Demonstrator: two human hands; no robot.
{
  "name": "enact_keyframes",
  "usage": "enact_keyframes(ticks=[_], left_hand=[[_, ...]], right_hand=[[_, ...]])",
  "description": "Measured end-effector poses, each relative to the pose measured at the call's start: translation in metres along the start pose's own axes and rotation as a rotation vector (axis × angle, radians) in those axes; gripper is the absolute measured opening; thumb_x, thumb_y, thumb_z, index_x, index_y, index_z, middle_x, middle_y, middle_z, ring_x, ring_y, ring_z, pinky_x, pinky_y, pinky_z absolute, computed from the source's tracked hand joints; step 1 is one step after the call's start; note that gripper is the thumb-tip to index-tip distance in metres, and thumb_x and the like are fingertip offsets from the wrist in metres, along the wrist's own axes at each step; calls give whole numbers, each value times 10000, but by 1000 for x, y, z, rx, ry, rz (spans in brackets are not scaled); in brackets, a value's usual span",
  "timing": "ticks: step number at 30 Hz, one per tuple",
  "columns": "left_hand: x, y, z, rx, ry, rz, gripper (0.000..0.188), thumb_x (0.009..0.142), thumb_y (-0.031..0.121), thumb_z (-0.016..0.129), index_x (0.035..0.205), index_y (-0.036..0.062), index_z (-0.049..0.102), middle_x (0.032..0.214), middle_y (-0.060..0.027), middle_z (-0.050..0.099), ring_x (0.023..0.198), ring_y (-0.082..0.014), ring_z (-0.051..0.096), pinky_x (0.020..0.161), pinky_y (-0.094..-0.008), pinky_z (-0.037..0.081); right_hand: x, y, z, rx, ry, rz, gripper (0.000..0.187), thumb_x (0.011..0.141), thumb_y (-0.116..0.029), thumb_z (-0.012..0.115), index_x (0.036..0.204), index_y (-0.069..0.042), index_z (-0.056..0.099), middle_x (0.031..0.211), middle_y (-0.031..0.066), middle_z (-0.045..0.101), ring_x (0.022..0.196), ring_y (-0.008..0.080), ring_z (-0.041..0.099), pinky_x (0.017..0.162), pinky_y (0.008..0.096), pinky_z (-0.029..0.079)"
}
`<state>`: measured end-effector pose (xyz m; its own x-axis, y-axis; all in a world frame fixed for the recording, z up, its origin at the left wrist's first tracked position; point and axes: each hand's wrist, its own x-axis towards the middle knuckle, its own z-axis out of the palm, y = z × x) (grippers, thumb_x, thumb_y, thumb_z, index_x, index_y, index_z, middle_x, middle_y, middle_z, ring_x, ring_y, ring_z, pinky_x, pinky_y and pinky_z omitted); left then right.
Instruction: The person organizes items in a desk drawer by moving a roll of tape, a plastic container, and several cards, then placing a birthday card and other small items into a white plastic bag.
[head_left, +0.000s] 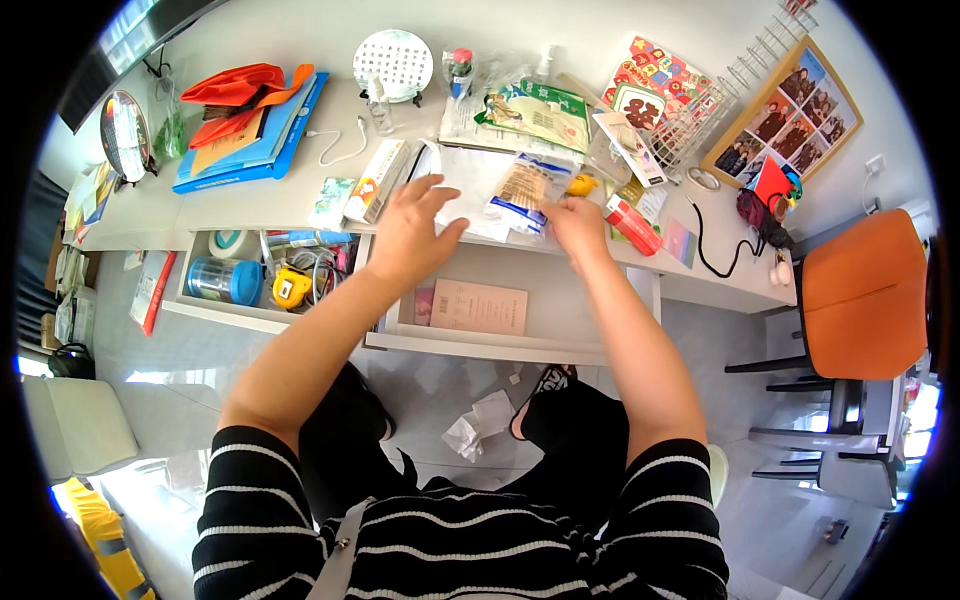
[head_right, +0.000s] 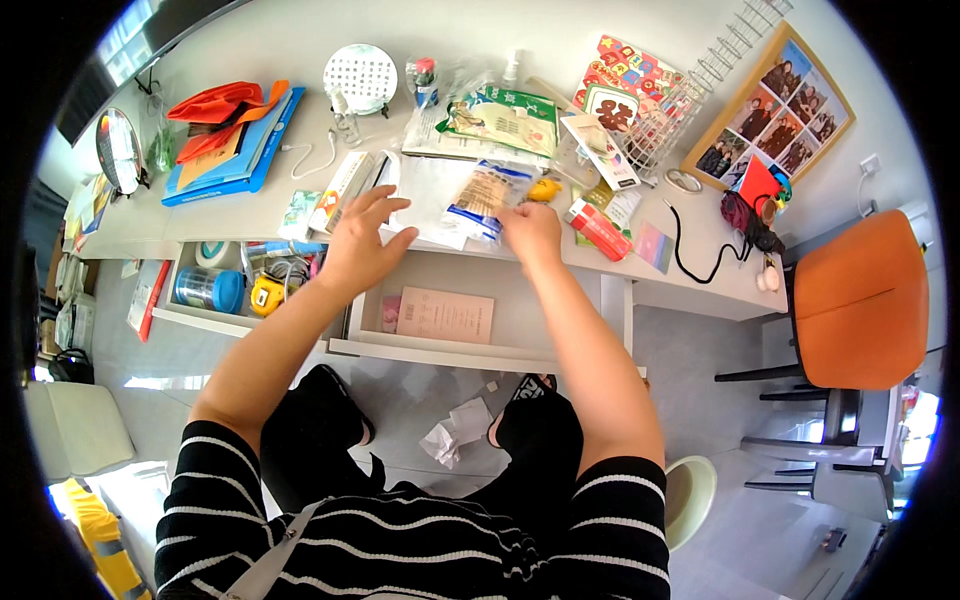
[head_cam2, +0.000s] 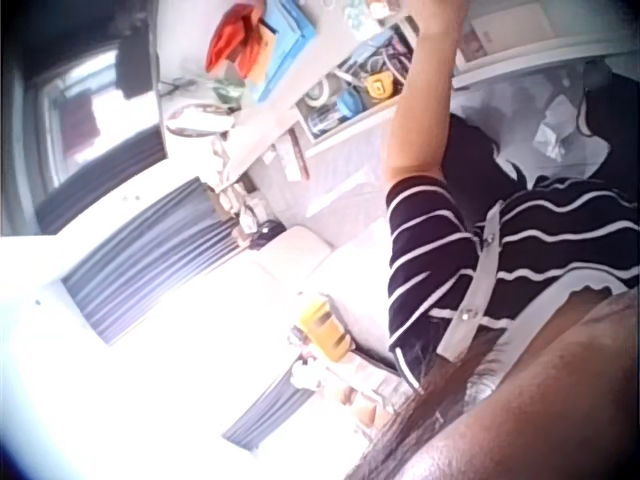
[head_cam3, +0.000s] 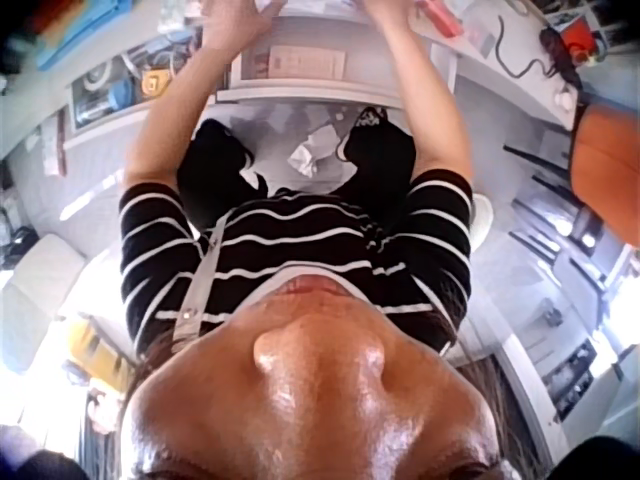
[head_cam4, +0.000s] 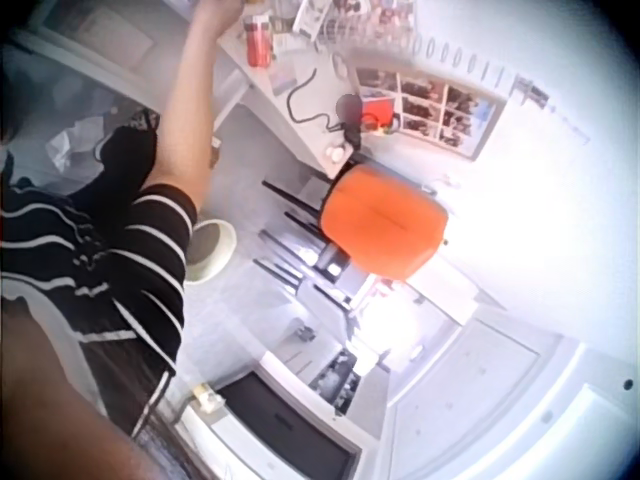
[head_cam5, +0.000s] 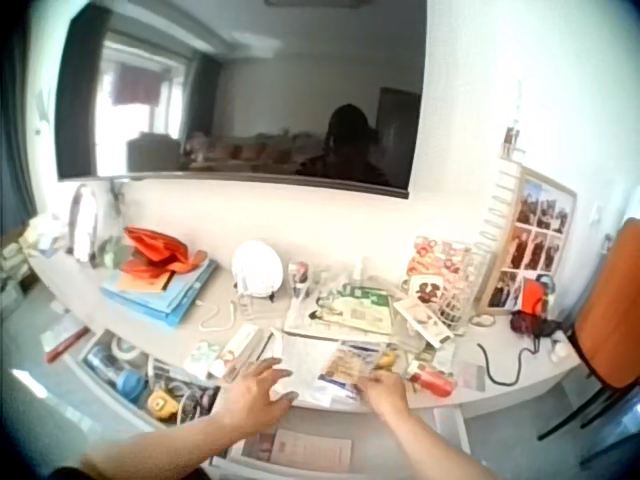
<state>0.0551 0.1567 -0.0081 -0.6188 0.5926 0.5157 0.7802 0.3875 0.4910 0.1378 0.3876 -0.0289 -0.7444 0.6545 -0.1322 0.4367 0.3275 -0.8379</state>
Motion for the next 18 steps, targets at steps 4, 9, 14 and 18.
enact_keyframes(ticks=[4, 9, 14, 18], left_hand=[[3, 34, 1, -441, -17, -231, 420, 778, 243, 701, 1121, 33, 580, 1164, -175, 565, 1097, -344, 516, 916, -380, 430], [9, 54, 1, -981, 18, -768, 469, 863, 271, 639, 1190, -35, 497, 1144, -145, 589, 1014, -182, 582, 831, -334, 478], [4, 37, -15, -1366, -247, -669, 317, 867, 169, 630, 1113, -8, 540, 1035, -99, 638, 906, -155, 624, 799, -304, 503], [-7, 40, -19, -1148, -368, -629, 271, 819, 78, 676, 1059, -4, 583, 949, -60, 658, 844, -123, 629, 781, -288, 515]], right_hand=[[-15, -15, 6, 154, 165, -313, 288, 800, -281, 668, 767, -2, 607, 638, 68, 618, 578, 150, 566, 555, 296, 441], [-67, -43, -2, 151, 30, -591, 148, 823, -119, 646, 794, -8, 553, 670, 75, 575, 544, 145, 534, 518, 284, 422], [-88, -34, -10, 233, -228, -481, 236, 802, -185, 695, 914, -11, 582, 784, 61, 584, 658, 110, 547, 589, 240, 439], [-78, -32, -16, 391, -170, -540, 491, 786, -260, 728, 1171, -9, 555, 979, 77, 604, 836, 125, 564, 696, 266, 458]])
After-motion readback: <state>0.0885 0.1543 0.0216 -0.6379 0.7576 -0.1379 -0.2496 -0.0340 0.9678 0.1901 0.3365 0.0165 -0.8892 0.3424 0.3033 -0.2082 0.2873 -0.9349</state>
